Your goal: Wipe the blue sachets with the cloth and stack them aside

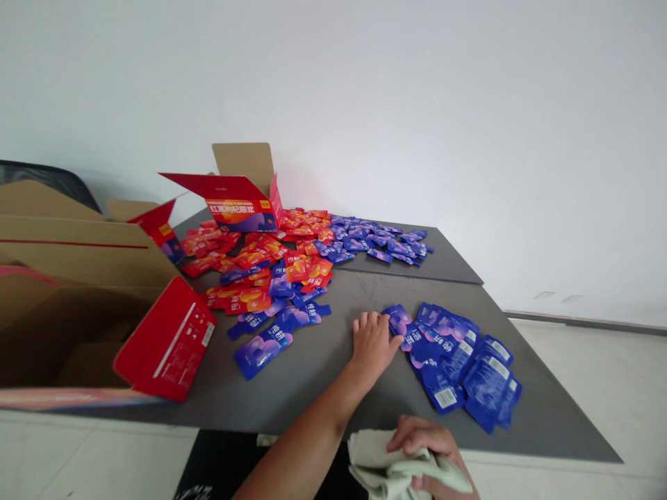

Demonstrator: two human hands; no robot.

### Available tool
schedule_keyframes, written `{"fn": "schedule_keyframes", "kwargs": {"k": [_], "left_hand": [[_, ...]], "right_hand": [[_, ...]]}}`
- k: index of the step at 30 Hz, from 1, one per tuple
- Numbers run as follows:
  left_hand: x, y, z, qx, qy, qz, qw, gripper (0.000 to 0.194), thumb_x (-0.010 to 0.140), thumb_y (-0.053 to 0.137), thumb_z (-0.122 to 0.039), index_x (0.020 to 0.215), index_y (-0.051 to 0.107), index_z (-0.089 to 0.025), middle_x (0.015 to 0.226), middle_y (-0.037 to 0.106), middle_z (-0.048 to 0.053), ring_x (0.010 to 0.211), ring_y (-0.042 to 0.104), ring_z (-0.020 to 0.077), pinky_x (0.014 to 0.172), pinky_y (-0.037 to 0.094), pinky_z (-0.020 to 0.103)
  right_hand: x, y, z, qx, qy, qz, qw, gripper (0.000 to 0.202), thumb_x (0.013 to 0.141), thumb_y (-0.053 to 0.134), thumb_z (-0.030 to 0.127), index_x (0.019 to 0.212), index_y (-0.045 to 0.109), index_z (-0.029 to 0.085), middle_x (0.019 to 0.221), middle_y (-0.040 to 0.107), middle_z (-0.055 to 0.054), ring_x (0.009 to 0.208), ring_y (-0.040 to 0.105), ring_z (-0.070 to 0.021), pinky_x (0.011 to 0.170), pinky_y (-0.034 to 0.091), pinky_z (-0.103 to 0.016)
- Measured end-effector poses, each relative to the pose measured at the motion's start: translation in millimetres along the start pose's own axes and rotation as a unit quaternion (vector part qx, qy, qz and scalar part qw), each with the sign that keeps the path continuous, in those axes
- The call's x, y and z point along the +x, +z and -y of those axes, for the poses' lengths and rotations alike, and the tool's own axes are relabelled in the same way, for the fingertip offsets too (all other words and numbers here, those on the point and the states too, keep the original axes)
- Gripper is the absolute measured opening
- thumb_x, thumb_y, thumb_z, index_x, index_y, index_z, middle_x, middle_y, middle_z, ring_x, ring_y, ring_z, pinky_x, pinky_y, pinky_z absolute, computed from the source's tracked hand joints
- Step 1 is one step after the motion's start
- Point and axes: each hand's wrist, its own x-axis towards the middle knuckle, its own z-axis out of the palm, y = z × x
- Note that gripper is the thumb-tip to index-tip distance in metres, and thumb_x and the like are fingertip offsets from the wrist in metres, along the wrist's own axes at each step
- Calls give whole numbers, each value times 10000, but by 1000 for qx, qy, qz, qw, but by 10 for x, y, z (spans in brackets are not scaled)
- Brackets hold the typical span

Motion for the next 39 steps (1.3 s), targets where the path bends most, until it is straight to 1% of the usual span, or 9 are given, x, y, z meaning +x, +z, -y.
{"fn": "schedule_keyframes", "kwargs": {"k": [6,11,15,19,22,25,28,32,39], "left_hand": [[25,81,-37,-18,34,10,999,475,948,667,-546,1316,626,-248,1244,686,85,1211,565,294,1015,441,452],[36,22,-18,-28,35,-8,999,402,1022,575,-477,1372,604,-281,1265,702,59,1230,573,250,1032,441,413],[89,-316,166,-2,-6,-58,998,365,1043,545,-403,1397,580,-326,1385,620,51,1302,514,228,1074,405,384],[219,-838,580,62,-81,-95,990,404,1004,593,-311,1405,560,-273,1438,531,107,1345,445,288,1085,372,432],[258,-1172,906,112,-118,-72,984,330,962,640,-307,1279,627,-214,1352,563,144,1292,472,339,1044,385,460],[150,-1349,1103,151,-124,-25,980,265,931,679,-355,1148,666,-205,1224,615,135,1218,516,345,1012,393,460],[-62,-1371,1154,176,-103,17,979,288,919,683,-435,1113,672,-222,1197,625,110,1179,530,327,992,398,444],[-264,-1272,1125,190,-61,60,978,356,901,696,-487,1171,675,-256,1260,622,89,1206,523,319,1001,394,434],[-139,-1184,1123,202,-29,89,975,497,931,670,-512,1359,620,-264,1449,574,113,1321,495,345,1049,370,458]], "right_hand": [[-85,-63,-56,-26,-7,-5,1000,329,871,802,453,1161,716,326,951,789,-62,879,751,-256,921,575,-435],[-25,-54,-28,-25,-19,-6,999,316,885,781,464,1168,714,341,932,790,-61,853,752,-254,799,606,-392],[73,-11,56,-31,-28,-9,999,294,905,757,464,1169,716,341,924,791,-70,826,754,-254,732,608,-370],[73,-7,83,-38,-48,-18,998,277,917,743,445,1166,699,330,923,785,-69,844,757,-263,760,615,-389],[59,-10,73,-30,-51,-15,998,272,921,736,455,1166,696,343,920,785,-67,831,752,-263,725,611,-376],[57,-6,62,-13,-54,-14,998,276,920,738,454,1175,699,357,915,784,-63,825,747,-263,721,607,-374],[47,-8,47,14,-38,-8,999,281,911,750,439,1176,717,350,930,781,-77,839,743,-270,697,597,-362],[5,-28,10,31,-17,-4,999,286,887,782,427,1158,734,348,936,781,-72,863,740,-267,711,599,-351],[-9,-1,41,16,-9,-24,1000,277,867,815,367,1130,751,308,962,782,-79,902,750,-255,800,622,-347]]}}
